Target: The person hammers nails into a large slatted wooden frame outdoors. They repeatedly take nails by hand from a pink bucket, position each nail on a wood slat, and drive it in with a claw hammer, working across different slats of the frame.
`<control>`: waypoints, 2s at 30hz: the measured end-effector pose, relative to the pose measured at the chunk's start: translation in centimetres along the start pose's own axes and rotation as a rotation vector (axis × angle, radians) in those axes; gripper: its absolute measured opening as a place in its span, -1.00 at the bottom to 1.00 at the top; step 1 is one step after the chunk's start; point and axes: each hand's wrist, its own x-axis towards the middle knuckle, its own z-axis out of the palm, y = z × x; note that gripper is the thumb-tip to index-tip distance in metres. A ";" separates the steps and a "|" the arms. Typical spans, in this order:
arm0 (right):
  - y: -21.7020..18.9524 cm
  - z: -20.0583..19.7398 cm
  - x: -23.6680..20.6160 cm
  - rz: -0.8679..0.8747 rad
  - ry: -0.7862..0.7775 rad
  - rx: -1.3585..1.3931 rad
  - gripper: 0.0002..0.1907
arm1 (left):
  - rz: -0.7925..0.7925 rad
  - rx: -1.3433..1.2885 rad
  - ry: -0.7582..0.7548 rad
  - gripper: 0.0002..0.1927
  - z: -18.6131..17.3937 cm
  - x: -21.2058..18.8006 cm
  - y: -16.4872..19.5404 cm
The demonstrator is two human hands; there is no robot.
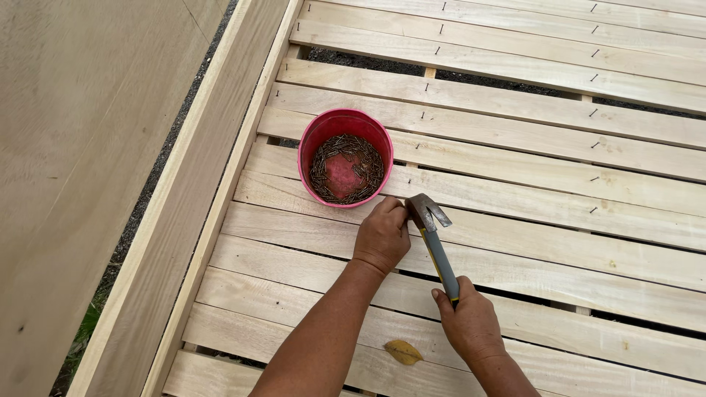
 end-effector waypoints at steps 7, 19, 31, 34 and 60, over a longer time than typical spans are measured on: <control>1.6 2.0 1.2 0.055 0.098 0.090 -0.56 | -0.379 0.203 -0.083 -0.75 -5.9 5.9 -1.2; 1.9 3.1 1.4 0.063 0.106 0.115 -0.55 | -0.607 0.345 -0.437 -0.58 -7.9 5.0 -2.0; 1.7 2.7 0.4 0.076 0.062 0.085 -0.58 | -0.786 -0.263 -0.216 -0.79 -7.9 3.7 -3.7; 1.7 2.8 -0.1 0.053 0.074 0.101 -0.58 | -0.761 -0.323 -0.173 -0.83 -8.2 3.3 -3.9; -4.9 6.7 -8.0 0.017 -0.168 0.047 -0.63 | -0.299 -0.180 0.213 -0.86 -9.3 0.8 -4.7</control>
